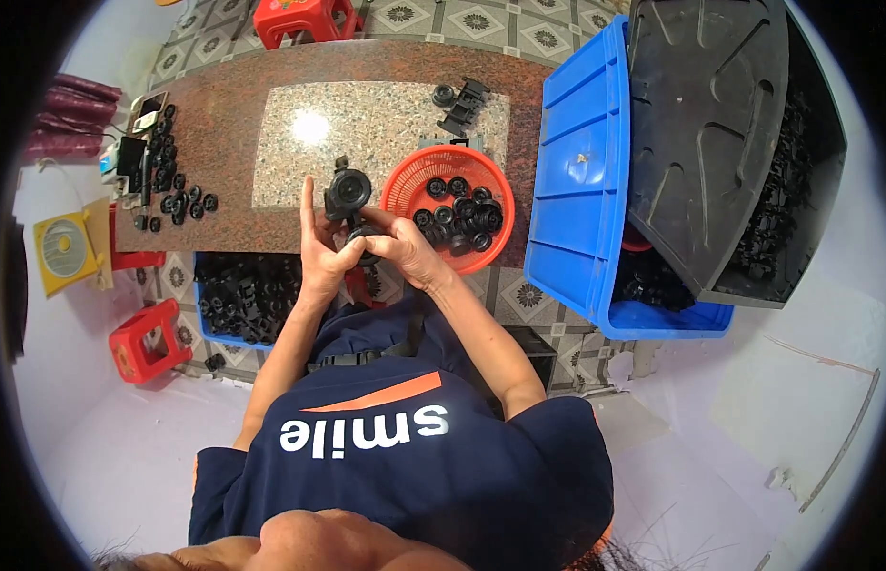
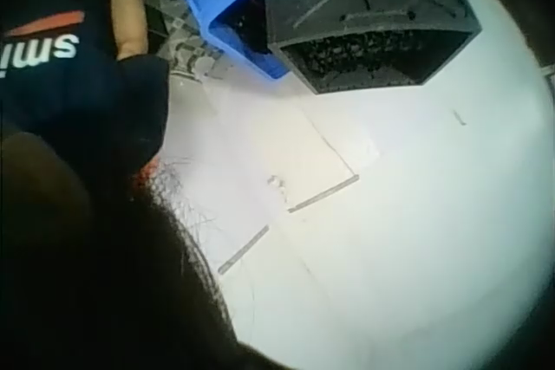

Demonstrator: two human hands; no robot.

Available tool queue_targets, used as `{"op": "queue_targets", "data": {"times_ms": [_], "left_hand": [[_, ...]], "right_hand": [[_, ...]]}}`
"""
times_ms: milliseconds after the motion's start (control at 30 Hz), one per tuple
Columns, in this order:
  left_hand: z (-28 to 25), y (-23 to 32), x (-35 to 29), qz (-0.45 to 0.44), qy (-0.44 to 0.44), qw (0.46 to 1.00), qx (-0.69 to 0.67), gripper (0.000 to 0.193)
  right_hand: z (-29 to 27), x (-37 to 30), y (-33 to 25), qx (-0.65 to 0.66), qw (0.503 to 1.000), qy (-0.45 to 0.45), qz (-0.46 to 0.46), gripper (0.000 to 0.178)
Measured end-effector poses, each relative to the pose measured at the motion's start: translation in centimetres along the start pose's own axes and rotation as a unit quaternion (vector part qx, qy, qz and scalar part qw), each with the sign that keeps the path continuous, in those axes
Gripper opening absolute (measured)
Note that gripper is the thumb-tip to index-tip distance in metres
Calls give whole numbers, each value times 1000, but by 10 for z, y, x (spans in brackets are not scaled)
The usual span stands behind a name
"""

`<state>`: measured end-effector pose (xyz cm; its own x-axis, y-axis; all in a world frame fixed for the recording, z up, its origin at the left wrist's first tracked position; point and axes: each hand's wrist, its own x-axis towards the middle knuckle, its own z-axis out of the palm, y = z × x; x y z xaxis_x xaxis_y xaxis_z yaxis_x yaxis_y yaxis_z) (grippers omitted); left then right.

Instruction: The recorder is assembling black plastic cylindrical parts by fitting rings and smaller components into the housing.

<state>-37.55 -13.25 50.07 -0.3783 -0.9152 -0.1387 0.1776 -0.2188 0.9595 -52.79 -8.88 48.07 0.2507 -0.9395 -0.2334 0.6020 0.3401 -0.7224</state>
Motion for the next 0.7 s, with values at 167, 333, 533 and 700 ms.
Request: {"op": "queue_targets", "data": {"times_ms": [167, 333, 533, 700], "left_hand": [[-2, -3, -9, 88, 5, 996, 0, 125], [-41, 24, -10, -207, -86, 911, -346, 124], [-68, -15, -24, -273, -226, 887, -294, 91], [-54, -21, -13, -223, -71, 941, -244, 76]], "right_hand": [[10, -7, -7, -68, 998, 11, 2, 64], [14, -17, -23, -592, 731, -63, -334, 69], [5, 0, -34, -539, 747, -162, -354, 59], [-160, 54, 40, -701, 663, 262, -29, 46]]}}
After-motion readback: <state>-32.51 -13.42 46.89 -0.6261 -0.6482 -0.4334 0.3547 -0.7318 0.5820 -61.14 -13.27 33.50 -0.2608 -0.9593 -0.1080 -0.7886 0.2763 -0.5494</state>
